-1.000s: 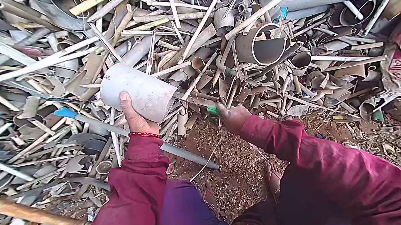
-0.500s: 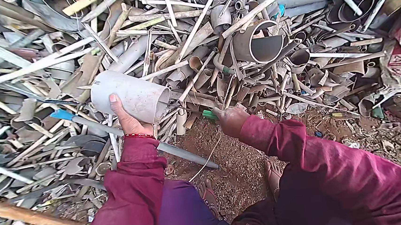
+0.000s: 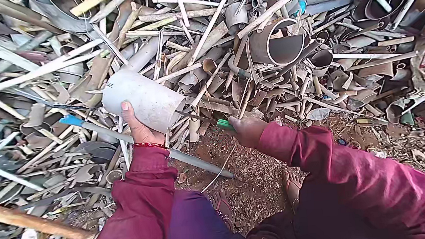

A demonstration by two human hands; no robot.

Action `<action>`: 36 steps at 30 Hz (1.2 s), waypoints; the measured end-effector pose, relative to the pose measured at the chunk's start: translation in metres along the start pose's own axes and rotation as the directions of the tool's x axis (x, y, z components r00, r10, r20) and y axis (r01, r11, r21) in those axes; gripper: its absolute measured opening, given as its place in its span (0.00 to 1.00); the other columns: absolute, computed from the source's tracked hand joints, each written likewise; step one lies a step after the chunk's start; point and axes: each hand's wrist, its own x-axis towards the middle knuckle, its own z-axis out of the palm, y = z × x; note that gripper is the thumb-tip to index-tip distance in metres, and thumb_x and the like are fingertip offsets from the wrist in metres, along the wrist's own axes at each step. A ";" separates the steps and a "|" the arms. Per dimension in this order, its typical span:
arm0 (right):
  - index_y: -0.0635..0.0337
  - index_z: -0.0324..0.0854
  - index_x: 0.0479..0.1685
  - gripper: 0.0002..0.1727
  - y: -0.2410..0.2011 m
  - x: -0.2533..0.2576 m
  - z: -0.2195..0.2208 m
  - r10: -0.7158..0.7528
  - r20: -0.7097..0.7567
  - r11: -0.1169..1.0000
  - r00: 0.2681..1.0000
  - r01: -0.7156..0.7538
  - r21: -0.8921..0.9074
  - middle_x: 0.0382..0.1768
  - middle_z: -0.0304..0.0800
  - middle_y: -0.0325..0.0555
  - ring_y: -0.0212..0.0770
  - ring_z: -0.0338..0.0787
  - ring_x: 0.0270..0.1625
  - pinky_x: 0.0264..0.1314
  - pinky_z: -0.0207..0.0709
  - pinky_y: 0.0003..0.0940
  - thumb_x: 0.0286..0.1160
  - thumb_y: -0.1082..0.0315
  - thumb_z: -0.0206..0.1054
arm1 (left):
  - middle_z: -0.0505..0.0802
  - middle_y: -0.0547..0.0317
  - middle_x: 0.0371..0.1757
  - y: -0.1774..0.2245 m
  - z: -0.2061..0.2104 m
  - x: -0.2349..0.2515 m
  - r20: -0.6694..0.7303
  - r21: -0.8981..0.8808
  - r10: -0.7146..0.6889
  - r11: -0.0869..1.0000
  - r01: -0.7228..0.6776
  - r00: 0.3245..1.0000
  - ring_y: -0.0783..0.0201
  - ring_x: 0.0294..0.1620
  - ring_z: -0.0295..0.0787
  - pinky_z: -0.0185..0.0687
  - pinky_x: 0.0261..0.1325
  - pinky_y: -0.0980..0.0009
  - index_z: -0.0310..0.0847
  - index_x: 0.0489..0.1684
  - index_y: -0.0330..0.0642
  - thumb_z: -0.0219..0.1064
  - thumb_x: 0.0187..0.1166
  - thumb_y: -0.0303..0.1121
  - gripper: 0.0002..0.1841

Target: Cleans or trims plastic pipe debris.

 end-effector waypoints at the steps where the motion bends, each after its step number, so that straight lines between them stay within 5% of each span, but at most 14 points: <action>1: 0.63 0.70 0.77 0.21 -0.003 -0.001 0.001 0.007 -0.001 1.000 1.000 -0.007 -0.027 0.59 0.88 0.64 0.62 0.88 0.64 0.66 0.78 0.60 0.91 0.67 0.56 | 0.80 0.63 0.76 0.000 0.000 0.000 -0.009 0.009 -0.014 1.000 0.014 1.000 0.62 0.77 0.78 0.78 0.76 0.53 0.58 0.85 0.59 0.39 0.92 0.58 0.27; 5: 0.62 0.73 0.70 0.19 -0.001 -0.006 0.006 -0.156 0.099 0.975 0.983 0.137 0.177 0.39 0.80 0.49 0.38 0.83 0.34 0.34 0.77 0.30 0.93 0.58 0.56 | 0.81 0.63 0.74 -0.002 -0.004 0.005 0.004 -0.017 0.036 0.999 -0.035 0.999 0.63 0.76 0.79 0.78 0.75 0.54 0.59 0.83 0.59 0.39 0.91 0.59 0.27; 7: 0.64 0.72 0.76 0.20 -0.002 -0.004 0.001 -0.062 0.059 0.996 0.996 0.058 0.064 0.56 0.87 0.63 0.57 0.88 0.57 0.60 0.79 0.53 0.92 0.64 0.56 | 0.81 0.63 0.75 -0.002 -0.007 0.006 0.019 -0.018 0.047 0.999 -0.047 0.999 0.62 0.77 0.78 0.77 0.77 0.53 0.59 0.83 0.60 0.39 0.91 0.61 0.28; 10: 0.65 0.70 0.77 0.21 -0.006 -0.006 0.001 -0.033 0.055 0.999 0.998 0.031 0.036 0.59 0.86 0.64 0.59 0.88 0.62 0.64 0.78 0.56 0.92 0.66 0.56 | 0.80 0.63 0.76 -0.004 -0.003 0.004 -0.011 -0.010 0.009 1.000 -0.009 1.000 0.61 0.78 0.77 0.77 0.77 0.52 0.59 0.84 0.59 0.40 0.91 0.60 0.28; 13: 0.62 0.73 0.66 0.17 0.001 -0.007 0.008 -0.145 0.144 0.927 0.979 0.084 0.366 0.30 0.74 0.42 0.29 0.76 0.22 0.24 0.72 0.21 0.92 0.58 0.57 | 0.82 0.64 0.74 -0.002 -0.001 0.003 -0.020 0.031 0.004 1.000 -0.004 1.000 0.63 0.75 0.80 0.79 0.74 0.55 0.60 0.83 0.60 0.41 0.91 0.60 0.27; 18: 0.65 0.70 0.75 0.21 -0.003 0.002 0.004 0.050 -0.068 0.999 0.996 -0.051 -0.015 0.57 0.88 0.65 0.63 0.90 0.62 0.62 0.80 0.61 0.87 0.69 0.59 | 0.81 0.63 0.75 -0.005 0.003 0.002 -0.011 0.005 -0.025 1.000 0.025 1.000 0.61 0.76 0.79 0.78 0.75 0.52 0.60 0.83 0.60 0.41 0.91 0.60 0.28; 20: 0.68 0.72 0.72 0.20 -0.013 -0.006 0.004 -0.032 0.049 0.995 0.998 0.027 0.097 0.51 0.86 0.63 0.57 0.89 0.52 0.55 0.81 0.52 0.92 0.64 0.57 | 0.81 0.63 0.75 -0.004 0.006 0.001 -0.016 -0.012 -0.025 1.000 0.025 1.000 0.61 0.77 0.78 0.77 0.76 0.51 0.61 0.83 0.61 0.39 0.91 0.61 0.29; 22: 0.63 0.73 0.62 0.18 -0.013 -0.009 0.008 -0.161 0.118 0.961 0.980 0.128 0.246 0.32 0.78 0.46 0.35 0.82 0.27 0.29 0.77 0.27 0.93 0.56 0.56 | 0.82 0.64 0.75 -0.004 0.004 0.002 0.007 -0.032 -0.019 0.999 0.019 1.000 0.62 0.77 0.78 0.77 0.76 0.51 0.61 0.83 0.61 0.37 0.91 0.62 0.29; 25: 0.67 0.69 0.75 0.20 -0.015 -0.005 0.002 -0.017 0.010 0.998 1.000 0.016 0.057 0.55 0.87 0.65 0.59 0.89 0.58 0.60 0.81 0.55 0.91 0.68 0.57 | 0.80 0.63 0.77 -0.004 0.003 0.002 0.021 -0.059 -0.015 0.998 0.016 1.000 0.59 0.79 0.77 0.76 0.77 0.48 0.60 0.84 0.61 0.36 0.90 0.64 0.30; 27: 0.64 0.66 0.75 0.20 -0.018 0.000 0.004 0.068 -0.078 0.997 0.995 -0.070 -0.017 0.56 0.88 0.64 0.64 0.91 0.61 0.59 0.82 0.60 0.87 0.73 0.57 | 0.80 0.62 0.78 -0.003 0.008 -0.001 -0.023 -0.051 -0.063 0.997 0.062 0.998 0.58 0.79 0.77 0.76 0.76 0.46 0.60 0.84 0.62 0.37 0.89 0.65 0.32; 29: 0.66 0.69 0.76 0.19 -0.022 -0.006 0.002 -0.035 0.047 0.993 0.998 0.030 0.112 0.51 0.86 0.61 0.54 0.89 0.49 0.51 0.82 0.48 0.92 0.67 0.56 | 0.80 0.63 0.77 -0.005 0.011 -0.003 -0.046 -0.039 -0.083 0.996 0.081 0.996 0.59 0.79 0.77 0.76 0.76 0.48 0.60 0.84 0.61 0.35 0.90 0.64 0.31; 31: 0.61 0.72 0.65 0.17 -0.016 -0.003 0.010 -0.166 0.087 0.944 0.982 0.133 0.300 0.31 0.76 0.45 0.32 0.80 0.25 0.25 0.75 0.23 0.93 0.57 0.55 | 0.80 0.63 0.77 -0.007 0.012 -0.004 -0.056 -0.041 -0.086 0.996 0.084 0.995 0.60 0.79 0.76 0.75 0.78 0.49 0.60 0.85 0.61 0.36 0.91 0.62 0.30; 34: 0.67 0.70 0.76 0.21 -0.014 0.009 0.003 -0.027 0.028 0.993 0.999 0.024 0.112 0.58 0.87 0.65 0.56 0.90 0.60 0.64 0.80 0.54 0.91 0.67 0.57 | 0.80 0.62 0.78 -0.009 0.012 -0.004 -0.065 -0.049 -0.117 0.992 0.114 0.991 0.59 0.80 0.76 0.75 0.77 0.47 0.61 0.85 0.60 0.40 0.90 0.63 0.30; 36: 0.67 0.72 0.72 0.19 -0.015 0.010 0.000 -0.012 0.009 0.983 1.000 0.011 0.183 0.51 0.87 0.61 0.51 0.90 0.51 0.55 0.82 0.48 0.91 0.65 0.57 | 0.79 0.62 0.80 -0.009 0.016 -0.004 -0.051 -0.106 -0.132 0.986 0.126 0.990 0.59 0.81 0.74 0.74 0.79 0.47 0.59 0.86 0.60 0.39 0.89 0.64 0.32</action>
